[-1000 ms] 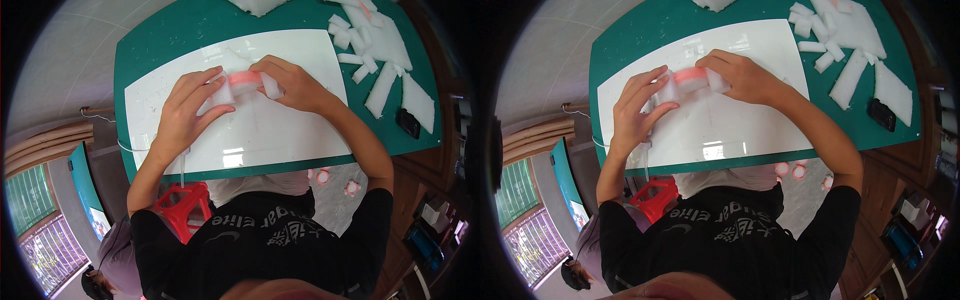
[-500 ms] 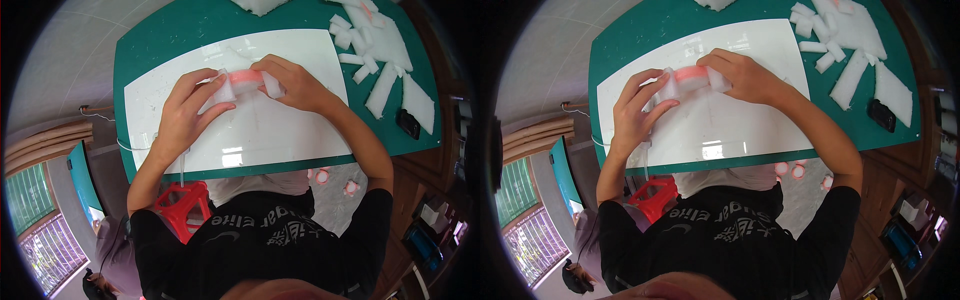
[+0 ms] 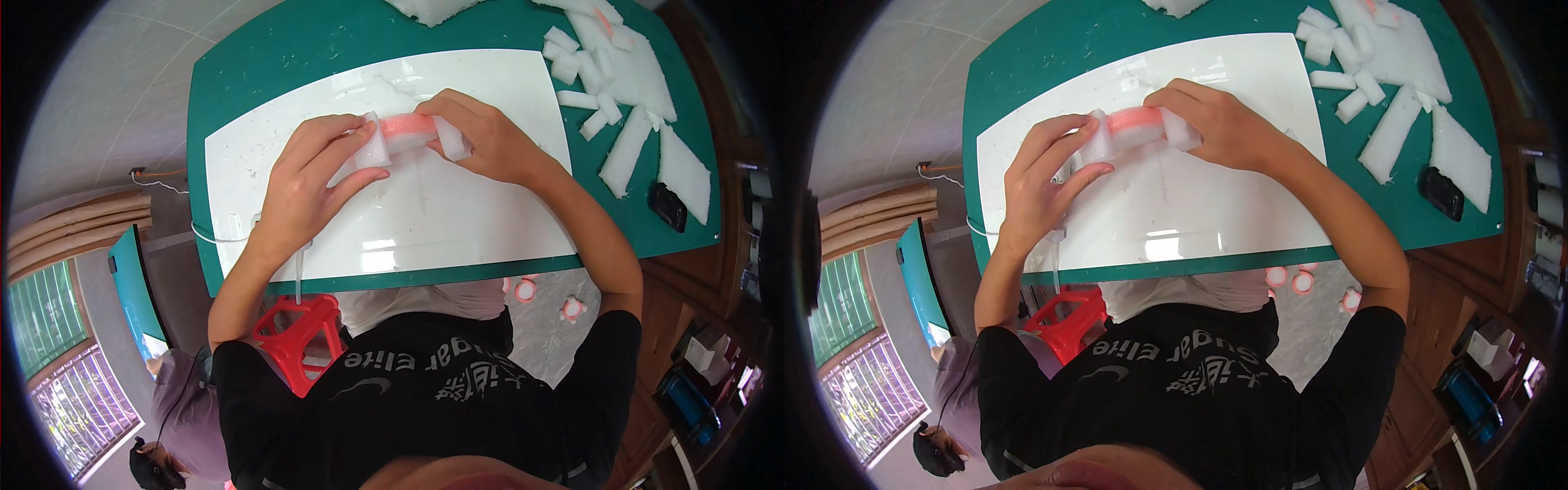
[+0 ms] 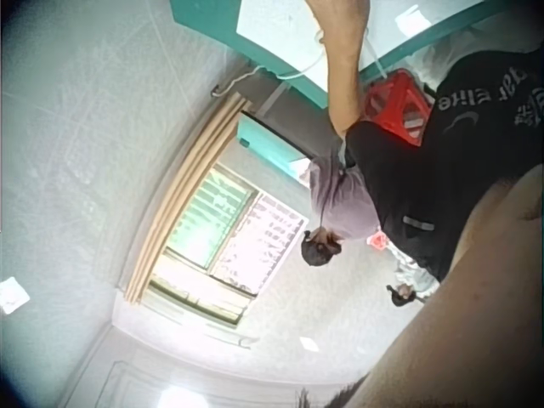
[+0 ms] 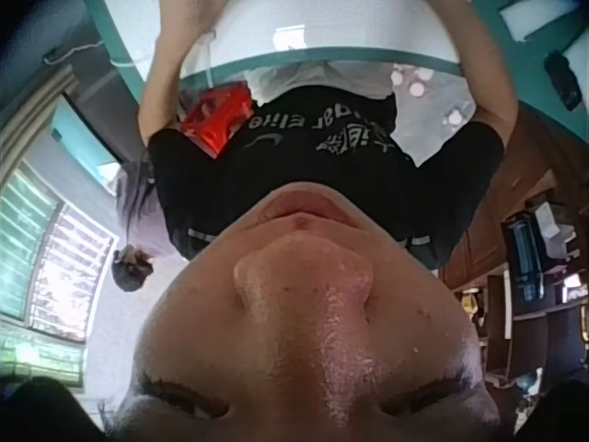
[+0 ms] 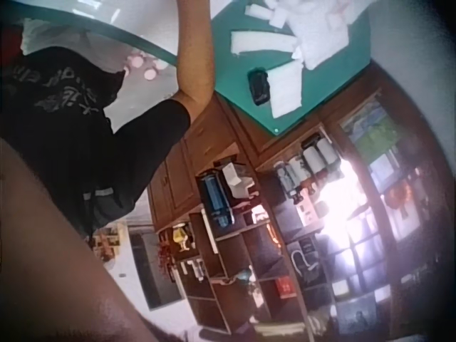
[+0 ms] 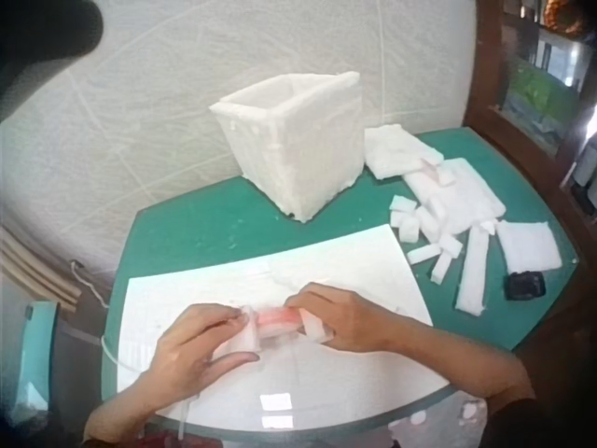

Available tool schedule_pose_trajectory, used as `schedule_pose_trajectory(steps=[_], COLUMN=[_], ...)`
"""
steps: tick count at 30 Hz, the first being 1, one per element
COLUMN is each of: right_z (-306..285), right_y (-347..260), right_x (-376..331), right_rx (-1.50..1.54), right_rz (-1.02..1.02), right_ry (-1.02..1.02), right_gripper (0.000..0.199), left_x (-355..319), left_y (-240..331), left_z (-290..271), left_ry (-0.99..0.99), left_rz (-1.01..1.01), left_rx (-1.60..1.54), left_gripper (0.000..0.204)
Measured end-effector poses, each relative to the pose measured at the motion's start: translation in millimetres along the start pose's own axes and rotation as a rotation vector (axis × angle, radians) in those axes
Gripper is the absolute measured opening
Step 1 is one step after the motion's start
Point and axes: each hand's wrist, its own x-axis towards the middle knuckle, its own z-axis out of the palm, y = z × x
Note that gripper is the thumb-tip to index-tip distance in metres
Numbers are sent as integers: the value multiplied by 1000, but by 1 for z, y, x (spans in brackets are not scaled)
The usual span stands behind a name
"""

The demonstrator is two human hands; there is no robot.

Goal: Applying hot glue to small foam blocks and attaching them to a larger foam piece to assemble a structure.

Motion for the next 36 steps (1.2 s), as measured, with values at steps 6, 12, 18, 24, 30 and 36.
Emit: schedule_pose_trajectory(steps=[6, 12, 18, 24, 30, 36], right_z=[-2, 0, -2, -1, -2, 0], right_y=[-4, 0, -2, 0, -3, 0], right_x=[1, 0, 1, 1, 1, 0], right_rx=[4, 6, 10, 8, -1, -7], right_rz=[15, 15, 30, 20, 8, -6], right_ry=[-19, -17, -30, -23, -24, -6], right_gripper=[40, 40, 39, 39, 39, 38], left_x=[-2, 0, -2, -2, -3, -3], left_y=[-1, -2, -1, -1, -1, -1], left_z=[1, 6, 6, 7, 7, 8], left_ry=[5, 24, 31, 34, 38, 36], left_rz=[18, 59, 54, 52, 53, 51], left_rx=[-5, 20, 12, 13, 9, 13], left_gripper=[43, 42, 41, 41, 40, 40])
